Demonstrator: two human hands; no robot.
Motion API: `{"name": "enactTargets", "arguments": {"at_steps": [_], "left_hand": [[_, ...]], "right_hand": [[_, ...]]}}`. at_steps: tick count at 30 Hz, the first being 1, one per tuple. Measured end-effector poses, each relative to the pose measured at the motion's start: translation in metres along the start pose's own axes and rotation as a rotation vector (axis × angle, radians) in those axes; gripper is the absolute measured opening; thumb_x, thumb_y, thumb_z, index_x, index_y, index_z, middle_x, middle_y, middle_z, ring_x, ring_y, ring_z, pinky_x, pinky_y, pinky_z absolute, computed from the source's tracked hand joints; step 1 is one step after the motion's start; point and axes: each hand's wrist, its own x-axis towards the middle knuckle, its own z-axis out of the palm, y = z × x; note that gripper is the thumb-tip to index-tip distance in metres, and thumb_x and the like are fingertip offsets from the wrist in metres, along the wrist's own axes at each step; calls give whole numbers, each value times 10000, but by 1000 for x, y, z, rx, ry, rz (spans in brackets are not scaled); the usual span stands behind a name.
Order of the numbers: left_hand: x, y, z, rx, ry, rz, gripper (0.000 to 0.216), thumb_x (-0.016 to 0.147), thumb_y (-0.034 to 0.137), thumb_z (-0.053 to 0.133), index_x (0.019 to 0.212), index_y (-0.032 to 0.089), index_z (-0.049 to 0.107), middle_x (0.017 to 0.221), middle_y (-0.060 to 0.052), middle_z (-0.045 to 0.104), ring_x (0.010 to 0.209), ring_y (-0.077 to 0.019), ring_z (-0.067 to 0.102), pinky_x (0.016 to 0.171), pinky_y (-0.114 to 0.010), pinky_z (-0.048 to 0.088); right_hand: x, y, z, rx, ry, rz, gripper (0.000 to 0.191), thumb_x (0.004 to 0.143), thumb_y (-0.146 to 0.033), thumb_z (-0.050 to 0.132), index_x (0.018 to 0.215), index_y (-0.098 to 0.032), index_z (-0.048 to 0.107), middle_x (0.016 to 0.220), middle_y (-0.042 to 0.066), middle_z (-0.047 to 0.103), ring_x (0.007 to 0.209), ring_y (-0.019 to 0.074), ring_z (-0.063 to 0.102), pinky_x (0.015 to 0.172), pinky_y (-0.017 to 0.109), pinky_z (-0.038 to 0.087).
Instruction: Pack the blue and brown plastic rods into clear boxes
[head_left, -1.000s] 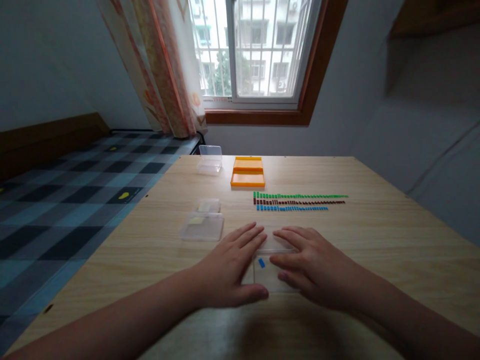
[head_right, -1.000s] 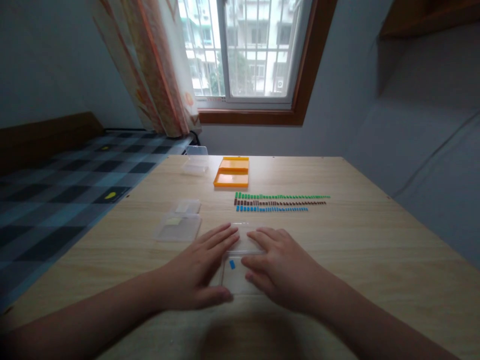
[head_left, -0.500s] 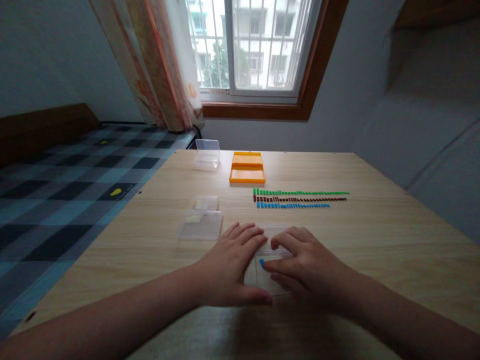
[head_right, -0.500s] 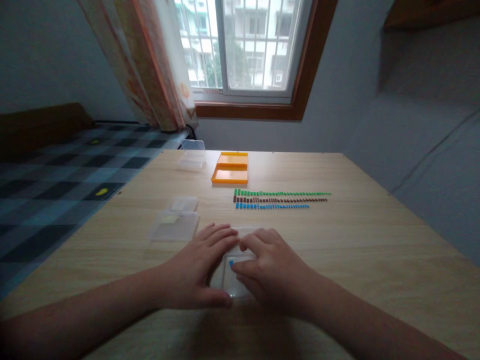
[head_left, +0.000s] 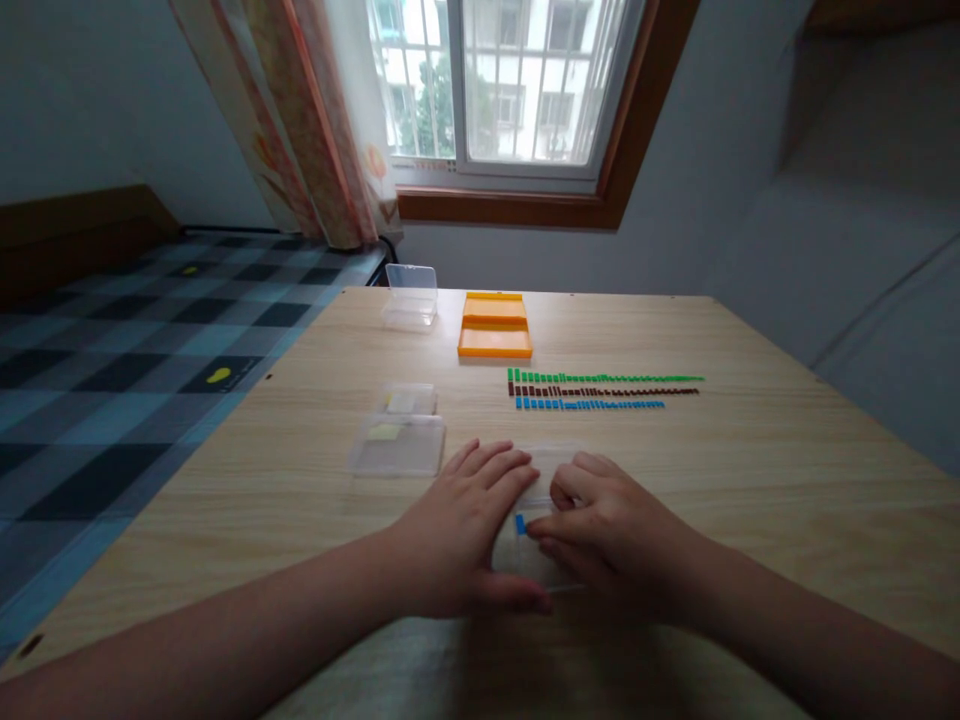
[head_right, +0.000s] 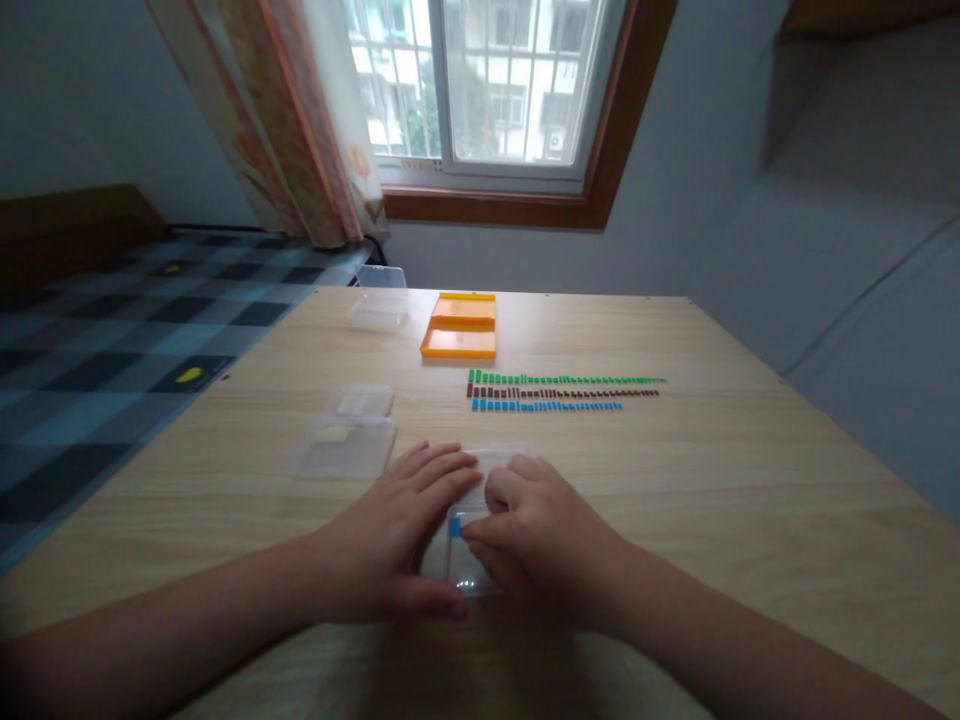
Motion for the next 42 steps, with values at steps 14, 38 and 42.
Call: {"name": "enactTargets", "arguments": {"at_steps": [14,38,42], "left_hand": [[0,-1,-1,9,-16,-12,1021,721,734,820,1501,165,486,1592,-203,455,1515,-419,341,1258,-639,164],[1,2,-2,2,-23,-24,1049,696,719,846,1509,162,488,1602,-202,444,1512,-429,345,1256,-653,168],[1,3,-2,2,-32,-26,1049,704,717,840,1511,147,486,1607,-206,437,1519,-428,333,1255,-653,170]], "right_hand": [[3,2,2,41,9,20,223,973,-221,575,870,-217,773,789,39,569,783,194,465,714,337,346],[6,29,-22,2,319,84,254,1022,-211,535,1021,-162,784,825,64,643,815,199,563,767,352,423],[26,54,-20,-116,200,106,250,1008,-223,562,1049,-189,807,826,71,646,854,220,566,796,362,418]]}}
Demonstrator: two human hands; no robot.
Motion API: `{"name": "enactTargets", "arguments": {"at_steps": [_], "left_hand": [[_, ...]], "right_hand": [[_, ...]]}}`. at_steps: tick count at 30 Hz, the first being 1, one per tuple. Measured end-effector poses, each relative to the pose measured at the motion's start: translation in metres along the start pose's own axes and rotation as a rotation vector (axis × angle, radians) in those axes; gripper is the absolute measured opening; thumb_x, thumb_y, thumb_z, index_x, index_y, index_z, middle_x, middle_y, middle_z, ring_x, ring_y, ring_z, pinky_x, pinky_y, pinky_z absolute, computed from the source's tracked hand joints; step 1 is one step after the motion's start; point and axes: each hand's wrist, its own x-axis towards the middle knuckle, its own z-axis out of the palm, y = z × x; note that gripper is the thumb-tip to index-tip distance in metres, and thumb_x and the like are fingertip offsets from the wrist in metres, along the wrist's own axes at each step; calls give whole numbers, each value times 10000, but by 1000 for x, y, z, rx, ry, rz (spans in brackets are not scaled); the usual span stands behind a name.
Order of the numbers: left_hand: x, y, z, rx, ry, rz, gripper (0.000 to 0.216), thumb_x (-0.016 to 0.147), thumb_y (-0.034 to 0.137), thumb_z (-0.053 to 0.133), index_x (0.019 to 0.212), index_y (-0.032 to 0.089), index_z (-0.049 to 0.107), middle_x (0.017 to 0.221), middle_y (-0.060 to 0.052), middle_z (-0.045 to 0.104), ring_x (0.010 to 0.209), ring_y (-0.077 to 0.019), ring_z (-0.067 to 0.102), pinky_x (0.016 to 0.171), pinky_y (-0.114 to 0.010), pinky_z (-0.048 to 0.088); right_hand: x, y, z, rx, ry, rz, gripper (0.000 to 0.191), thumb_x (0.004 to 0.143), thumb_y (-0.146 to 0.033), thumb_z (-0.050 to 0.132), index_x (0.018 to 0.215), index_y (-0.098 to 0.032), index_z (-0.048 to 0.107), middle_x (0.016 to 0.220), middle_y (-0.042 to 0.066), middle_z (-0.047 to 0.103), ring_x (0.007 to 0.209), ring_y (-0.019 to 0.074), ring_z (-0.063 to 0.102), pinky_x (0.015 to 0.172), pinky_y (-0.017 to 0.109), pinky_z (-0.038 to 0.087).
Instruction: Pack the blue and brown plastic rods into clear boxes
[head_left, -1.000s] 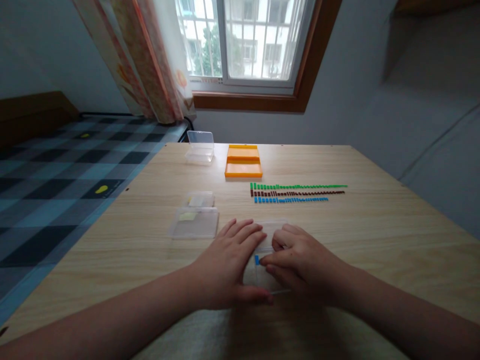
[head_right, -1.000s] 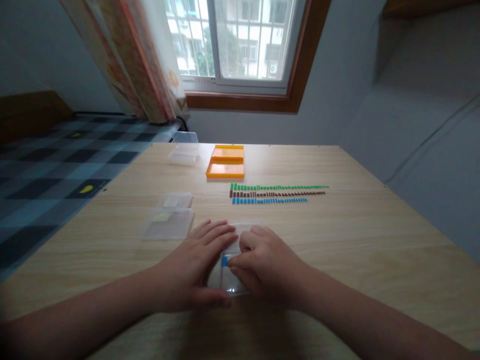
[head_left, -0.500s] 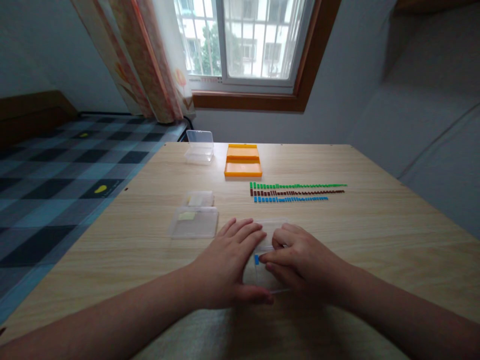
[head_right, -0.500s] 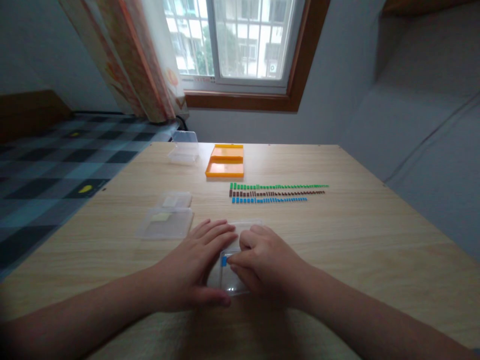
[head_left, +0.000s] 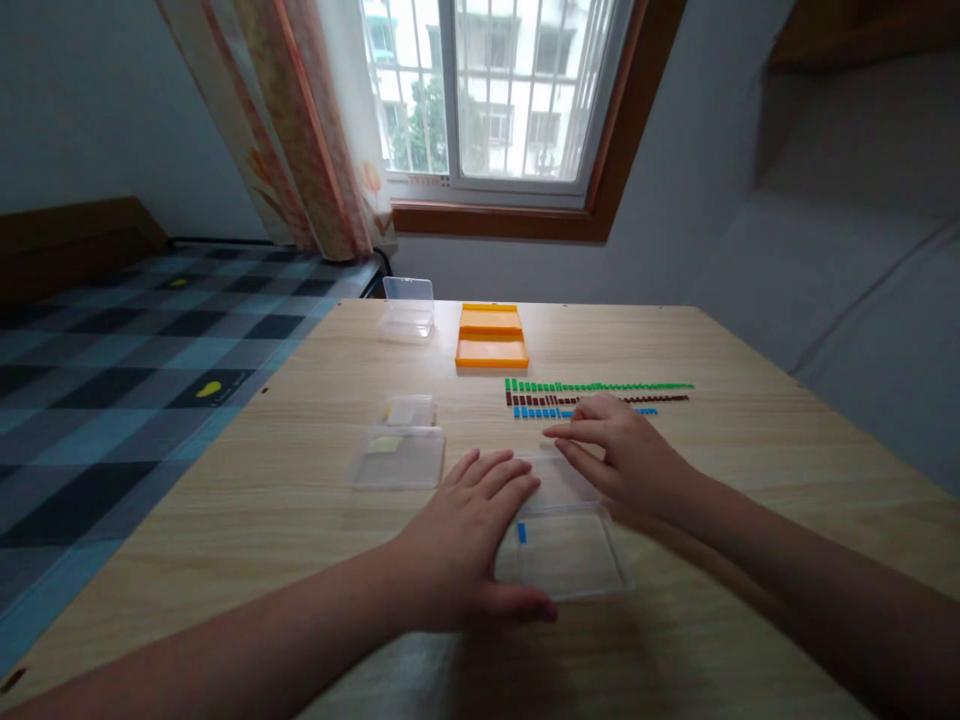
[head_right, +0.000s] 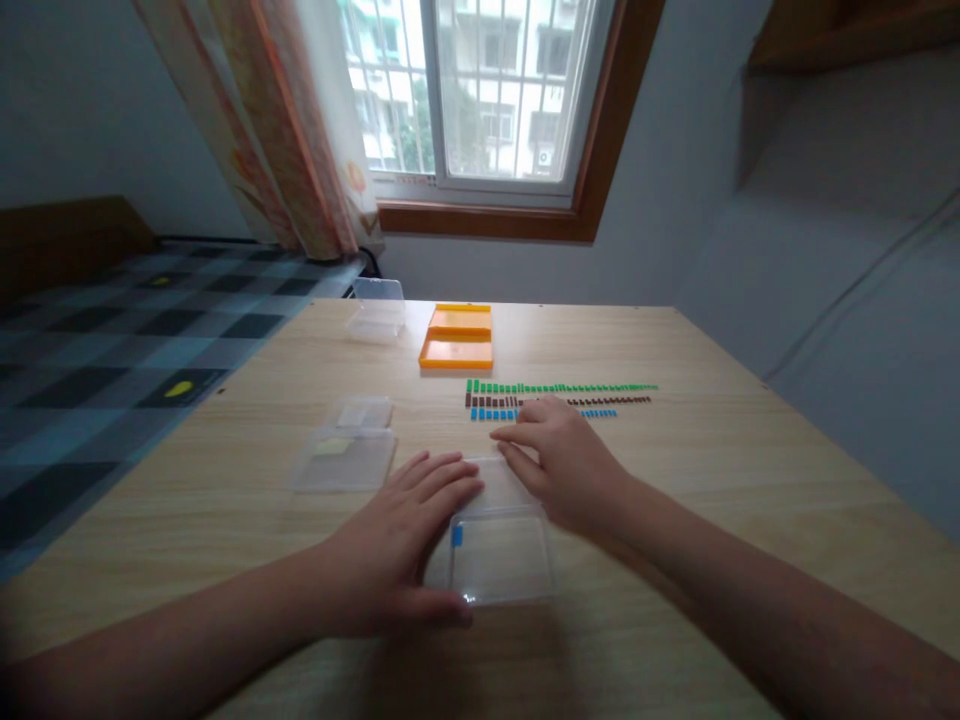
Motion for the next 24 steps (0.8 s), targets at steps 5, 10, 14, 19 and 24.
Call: {"name": "enactTargets", "arguments": {"at_steps": [5,10,14,19,24], "left_hand": [[1,1,-1,32,-35,-22,1055,721,740,802,1519,132,479,1618,-215,415,1519,-429,334,1252,-659,169],[1,2,-1,52,-39,-36,1055,707,767,791,1518,165,487,1627,-194,410,1521,-425,332,1255,-641,188],[1,1,1,35,-30,-32,1061,692,749,817,1502,141,502,1622,-206,413,1519,-430,332,1260,-640,175],[2,-1,3,21,-3,-18,1047,695,768,800,1496,161,508,1613,-194,432,1513,-428,345,1258,-645,178],[2,-1,2,28,-17,-20,1048,716,759,788,1501,127,503,1618,-207,418,1518,-431,334,1263,-642,171]], "right_hand": [[35,15,25,-39,-87,124,210,968,-229,638,1047,-242,833,838,67,678,840,205,578,764,321,418],[49,15,40,-59,-84,124,213,943,-204,640,983,-241,846,851,78,677,843,214,572,760,328,420],[45,11,41,-49,-93,98,215,933,-207,652,1010,-257,847,849,72,666,855,215,575,770,327,428],[44,14,41,-50,-62,99,220,915,-235,693,1087,-224,830,933,93,681,921,234,586,825,347,447],[51,18,48,-48,-79,85,141,876,-208,738,962,-240,845,878,73,678,889,229,588,805,344,447]]}}
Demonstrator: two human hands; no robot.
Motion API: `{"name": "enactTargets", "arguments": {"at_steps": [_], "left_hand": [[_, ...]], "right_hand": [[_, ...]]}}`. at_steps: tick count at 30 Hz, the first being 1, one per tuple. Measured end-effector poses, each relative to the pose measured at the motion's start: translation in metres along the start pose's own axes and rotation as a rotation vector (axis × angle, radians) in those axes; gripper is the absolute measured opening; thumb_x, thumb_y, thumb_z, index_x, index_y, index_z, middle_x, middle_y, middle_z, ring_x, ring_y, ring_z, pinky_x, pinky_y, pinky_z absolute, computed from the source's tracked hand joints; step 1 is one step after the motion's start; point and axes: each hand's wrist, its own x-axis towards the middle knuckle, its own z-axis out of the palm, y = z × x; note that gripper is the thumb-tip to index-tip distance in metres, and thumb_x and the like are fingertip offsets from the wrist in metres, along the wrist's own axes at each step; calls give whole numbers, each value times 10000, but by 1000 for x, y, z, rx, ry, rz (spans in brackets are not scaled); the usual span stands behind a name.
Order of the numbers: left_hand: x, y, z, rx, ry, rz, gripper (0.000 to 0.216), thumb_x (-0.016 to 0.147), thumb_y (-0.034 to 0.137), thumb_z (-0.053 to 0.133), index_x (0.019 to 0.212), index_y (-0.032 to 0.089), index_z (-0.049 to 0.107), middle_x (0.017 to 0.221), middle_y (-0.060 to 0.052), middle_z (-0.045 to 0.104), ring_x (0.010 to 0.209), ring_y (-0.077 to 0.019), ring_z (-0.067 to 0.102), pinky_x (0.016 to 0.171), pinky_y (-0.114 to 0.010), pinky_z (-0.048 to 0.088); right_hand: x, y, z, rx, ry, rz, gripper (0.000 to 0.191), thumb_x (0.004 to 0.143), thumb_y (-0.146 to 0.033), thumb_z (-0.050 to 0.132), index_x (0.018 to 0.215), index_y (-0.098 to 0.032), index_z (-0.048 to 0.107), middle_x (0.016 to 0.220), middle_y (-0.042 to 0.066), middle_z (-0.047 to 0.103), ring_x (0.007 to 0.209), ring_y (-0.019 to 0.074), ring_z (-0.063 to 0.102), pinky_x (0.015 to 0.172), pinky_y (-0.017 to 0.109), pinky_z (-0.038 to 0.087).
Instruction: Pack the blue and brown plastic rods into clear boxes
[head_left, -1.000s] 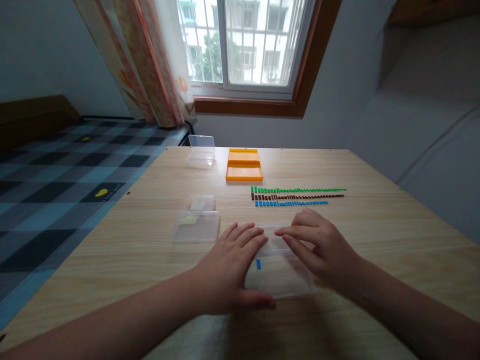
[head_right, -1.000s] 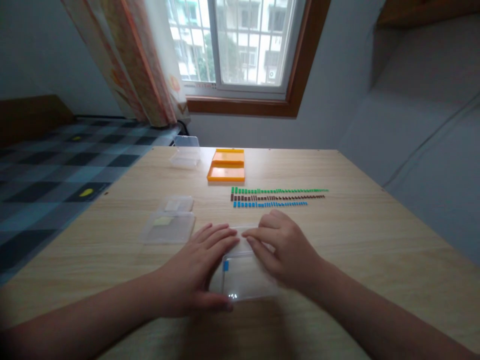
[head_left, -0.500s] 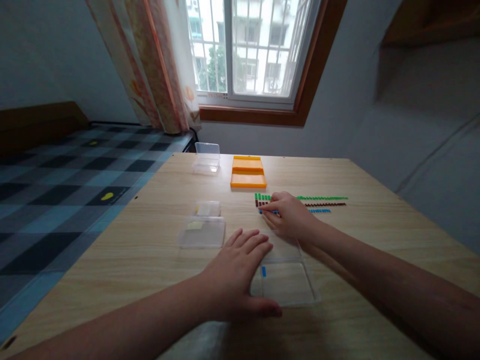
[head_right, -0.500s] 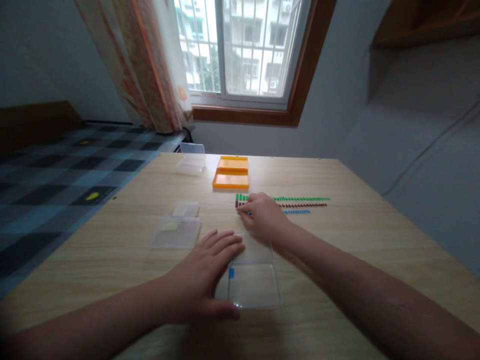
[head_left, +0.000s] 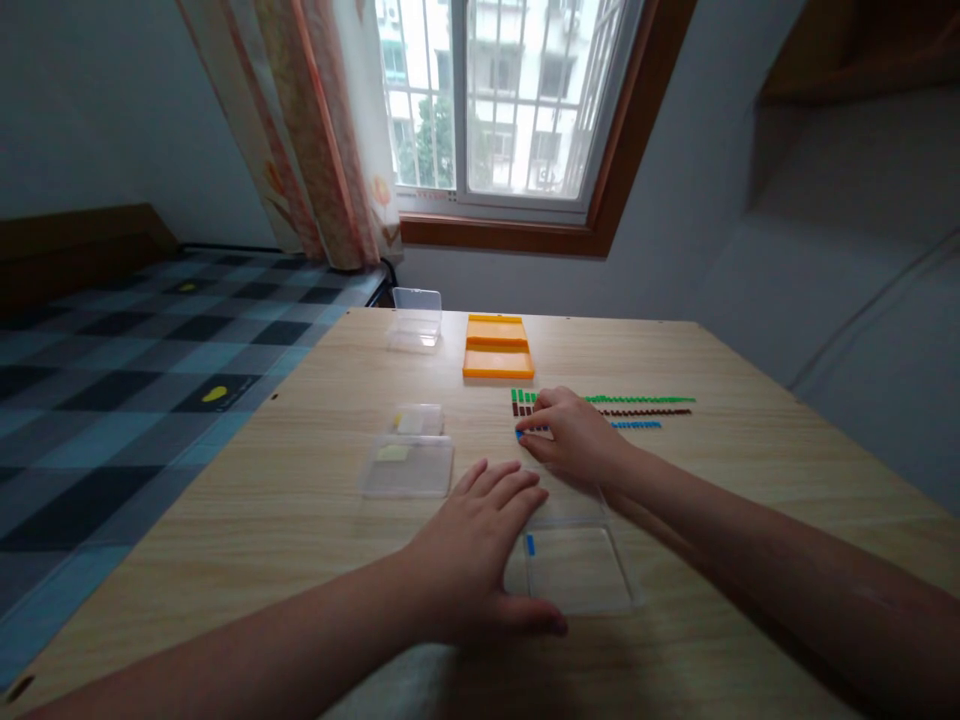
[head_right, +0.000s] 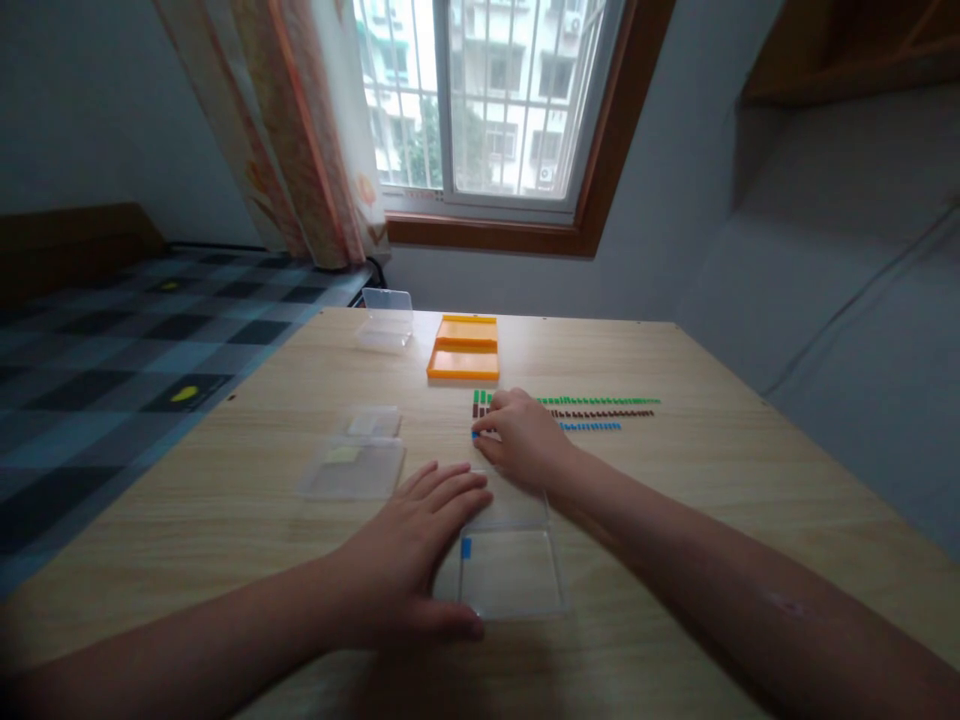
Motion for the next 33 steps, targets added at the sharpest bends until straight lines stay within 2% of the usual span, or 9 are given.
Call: {"name": "enactTargets", "arguments": {"at_steps": [3,5,9,12,14,17,21,26,33], "left_hand": [[0,1,-1,-3,5,-3,1058,703,753,806,1502,128,505,1618,-212,417,1515,-439,336,1259,-648,177],[0,1,-1,-4,15,0,1066,684,752,824,1496,136,511,1615,-211,422,1512,-439,343,1260,-644,176],[-1,1,0,-17,44,19,1054,685,768,814,1497,169,510,1604,-194,446,1504,-426,362,1256,-639,194],[-1,0,1,-21,58,25,1050,692,778,800,1500,177,507,1591,-188,465,1503,-425,364,1255,-637,199],[-2,-1,2,-21,61,28,1028,710,787,778,1487,166,521,1586,-190,470,1503,-425,364,1258,-635,191],[-2,-1,2,-10,52,33,1033,727,796,759,1483,132,521,1586,-201,468,1507,-422,358,1264,-629,178],[-2,-1,1,-4,30,30,1044,720,776,785,1486,120,513,1591,-207,460,1513,-420,350,1266,-628,169],[-3,-3,0,-43,52,47,1006,743,798,748,1482,156,513,1587,-205,466,1511,-427,350,1254,-650,170],[-3,-2,-1,-26,34,49,1010,749,794,748,1490,152,505,1593,-210,455,1514,-430,342,1251,-650,177]], "right_hand": [[1,-3,-5,6,7,-3,111,864,-190,755,921,-231,841,869,69,678,884,224,593,799,340,449],[-5,-8,-18,10,22,-2,95,867,-193,761,915,-223,836,860,67,674,880,220,593,804,339,451],[-39,-29,-56,95,56,-66,114,918,-221,716,970,-232,817,868,51,650,872,203,592,780,327,447],[-71,-49,-73,196,-58,-123,135,941,-225,682,1006,-238,800,890,45,639,860,187,579,765,312,438],[-85,-58,-73,198,-159,-136,130,941,-202,666,946,-226,794,861,41,630,832,183,558,737,308,415],[-92,-64,-60,142,-205,-160,127,916,-189,674,835,-213,768,816,36,623,781,185,517,708,323,376],[-88,-63,-44,86,-198,-183,182,903,-193,675,724,-199,706,807,36,617,771,184,499,693,330,345],[-90,-61,-46,113,-133,-169,110,924,-226,670,847,-209,747,813,36,629,770,183,511,679,321,348],[-94,-57,-46,96,-141,-258,272,985,-233,581,759,-210,730,782,37,604,738,177,495,660,332,330]]}}
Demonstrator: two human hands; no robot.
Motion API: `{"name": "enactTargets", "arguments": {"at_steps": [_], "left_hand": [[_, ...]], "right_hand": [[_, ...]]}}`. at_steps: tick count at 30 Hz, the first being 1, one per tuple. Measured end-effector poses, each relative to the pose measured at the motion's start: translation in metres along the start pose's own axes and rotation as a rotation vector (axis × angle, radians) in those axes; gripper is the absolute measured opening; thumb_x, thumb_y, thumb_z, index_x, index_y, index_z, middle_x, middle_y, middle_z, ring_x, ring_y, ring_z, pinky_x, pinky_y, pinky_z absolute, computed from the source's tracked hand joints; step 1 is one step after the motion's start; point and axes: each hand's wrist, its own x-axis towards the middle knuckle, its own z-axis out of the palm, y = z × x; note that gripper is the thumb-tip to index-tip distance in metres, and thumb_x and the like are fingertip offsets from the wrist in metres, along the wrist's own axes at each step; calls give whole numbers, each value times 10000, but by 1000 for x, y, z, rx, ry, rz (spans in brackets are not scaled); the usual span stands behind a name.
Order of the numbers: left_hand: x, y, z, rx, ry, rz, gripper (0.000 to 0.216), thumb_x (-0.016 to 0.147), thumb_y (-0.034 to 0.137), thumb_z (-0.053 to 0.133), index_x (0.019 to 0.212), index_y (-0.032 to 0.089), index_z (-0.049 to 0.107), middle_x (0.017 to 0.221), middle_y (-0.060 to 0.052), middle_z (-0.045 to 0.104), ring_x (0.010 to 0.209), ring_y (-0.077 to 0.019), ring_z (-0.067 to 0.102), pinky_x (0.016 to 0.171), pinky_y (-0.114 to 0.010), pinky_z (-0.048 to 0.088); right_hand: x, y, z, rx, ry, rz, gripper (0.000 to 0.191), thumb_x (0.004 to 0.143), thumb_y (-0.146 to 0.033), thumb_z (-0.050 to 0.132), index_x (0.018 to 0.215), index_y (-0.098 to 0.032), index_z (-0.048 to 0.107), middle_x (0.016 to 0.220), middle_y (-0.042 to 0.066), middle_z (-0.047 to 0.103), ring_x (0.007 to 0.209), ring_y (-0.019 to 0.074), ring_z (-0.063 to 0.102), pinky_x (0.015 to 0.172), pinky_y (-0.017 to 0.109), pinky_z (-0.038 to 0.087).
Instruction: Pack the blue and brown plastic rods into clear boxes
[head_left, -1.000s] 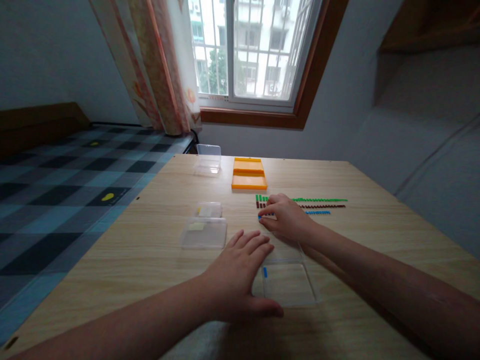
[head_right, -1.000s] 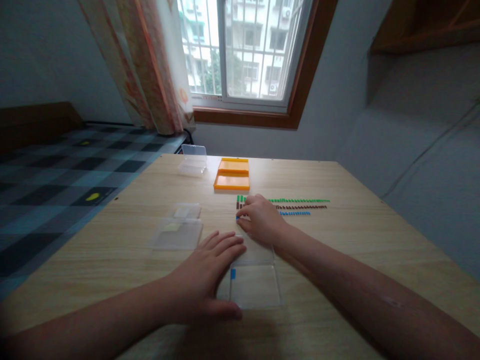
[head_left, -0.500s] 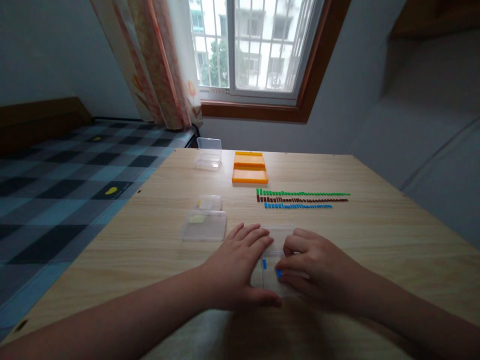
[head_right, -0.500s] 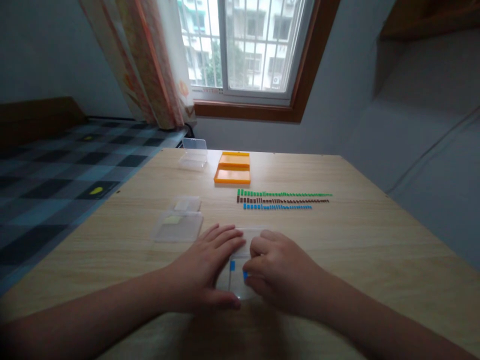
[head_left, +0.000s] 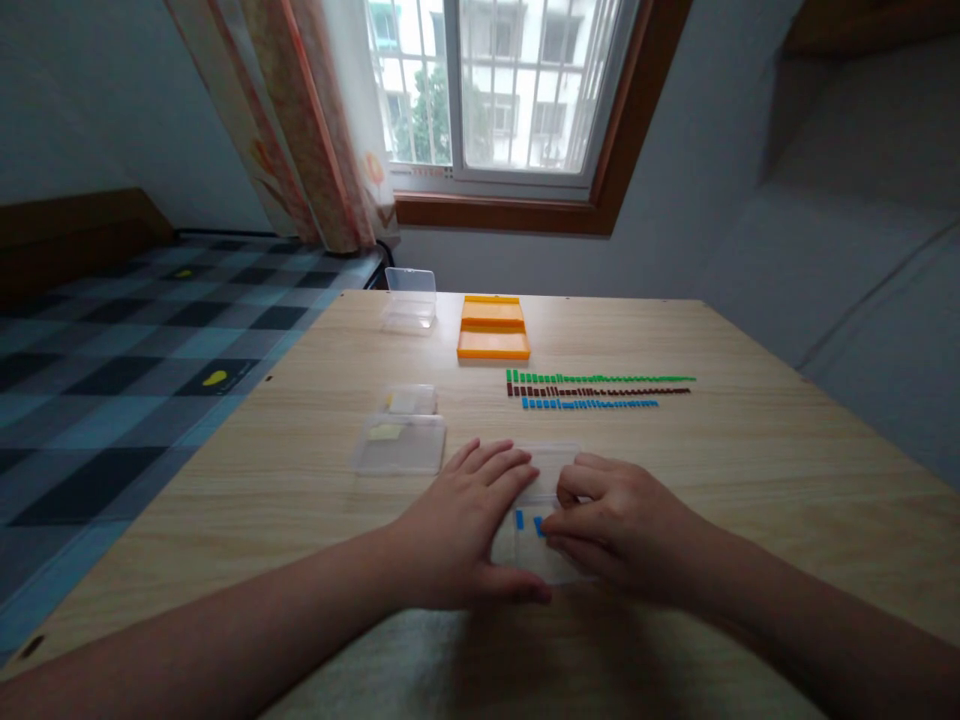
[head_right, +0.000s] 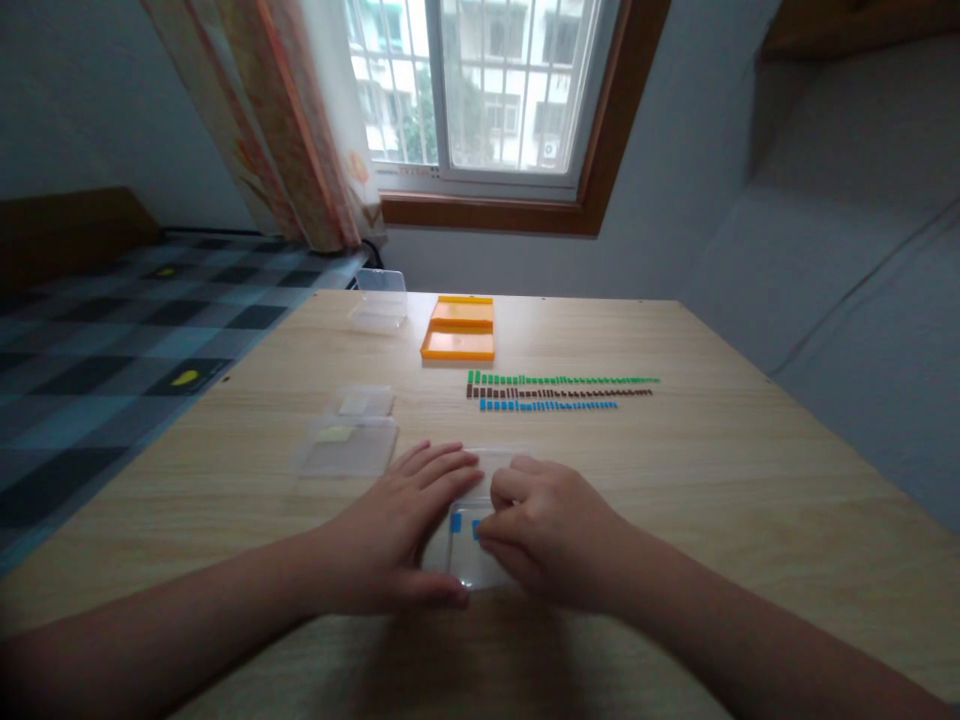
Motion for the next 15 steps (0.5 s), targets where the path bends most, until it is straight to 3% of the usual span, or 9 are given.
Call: {"name": "enactTargets", "arguments": {"at_steps": [15], "left_hand": [[1,1,-2,17,-14,-7,1000,758,794,742,1498,167,495,1597,-194,455,1518,-418,338,1259,-633,174]], "right_hand": [[4,-2,8,22,12,105,240,989,-243,584,850,-219,778,740,18,581,694,150,526,641,287,343]]}}
